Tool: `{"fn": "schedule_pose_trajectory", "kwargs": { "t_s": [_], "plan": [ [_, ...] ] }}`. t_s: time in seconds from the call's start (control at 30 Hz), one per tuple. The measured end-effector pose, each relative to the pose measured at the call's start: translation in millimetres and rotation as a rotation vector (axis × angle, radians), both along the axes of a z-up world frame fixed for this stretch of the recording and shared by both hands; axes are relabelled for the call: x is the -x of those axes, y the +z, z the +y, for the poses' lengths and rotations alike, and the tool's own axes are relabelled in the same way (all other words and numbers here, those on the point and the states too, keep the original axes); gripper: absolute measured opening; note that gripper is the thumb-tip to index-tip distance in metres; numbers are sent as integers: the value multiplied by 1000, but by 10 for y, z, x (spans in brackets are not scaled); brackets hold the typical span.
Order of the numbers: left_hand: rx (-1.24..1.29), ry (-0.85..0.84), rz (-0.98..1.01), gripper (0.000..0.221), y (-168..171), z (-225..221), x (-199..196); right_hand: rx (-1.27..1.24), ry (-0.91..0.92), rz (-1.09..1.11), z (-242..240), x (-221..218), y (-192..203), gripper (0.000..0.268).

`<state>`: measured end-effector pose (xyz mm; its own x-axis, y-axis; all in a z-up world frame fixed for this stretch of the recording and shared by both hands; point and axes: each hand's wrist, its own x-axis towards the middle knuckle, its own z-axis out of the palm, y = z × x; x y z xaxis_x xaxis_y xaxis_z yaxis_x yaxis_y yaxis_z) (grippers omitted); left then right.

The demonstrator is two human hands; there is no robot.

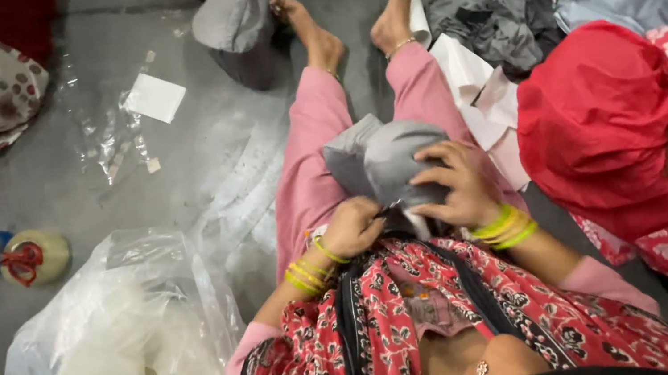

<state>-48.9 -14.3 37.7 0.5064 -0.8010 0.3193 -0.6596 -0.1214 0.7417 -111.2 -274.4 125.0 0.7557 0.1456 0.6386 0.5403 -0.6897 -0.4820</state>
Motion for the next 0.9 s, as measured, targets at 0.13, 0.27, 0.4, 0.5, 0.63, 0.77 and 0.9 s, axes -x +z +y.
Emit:
{"fn": "schedule_pose_trajectory", "kwargs": {
  "t_s": [0.13,0.27,0.4,0.5,0.63,0.77,0.9],
  "plan": [
    [-30,-6,-37,18,189,258,94,-285,6,96,-81,82,-69,56],
    [139,69,106,23,419,419,73,-441,33,222,-43,97,-230,55],
    [318,373,47,36,1120,442,-4,-372,147,190,157,241,-195,56],
    [176,199,-137,51,1408,357,-287,-357,220,178,270,242,-154,56],
    [92,-114,-67,50,1339,250,-518,-422,234,227,258,228,-242,56],
    [88,-178,-92,30,1181,130,-548,-448,210,267,226,168,-281,57],
    [86,28,-56,9,1007,54,-486,-456,279,288,218,101,-295,49]
  ]
}}
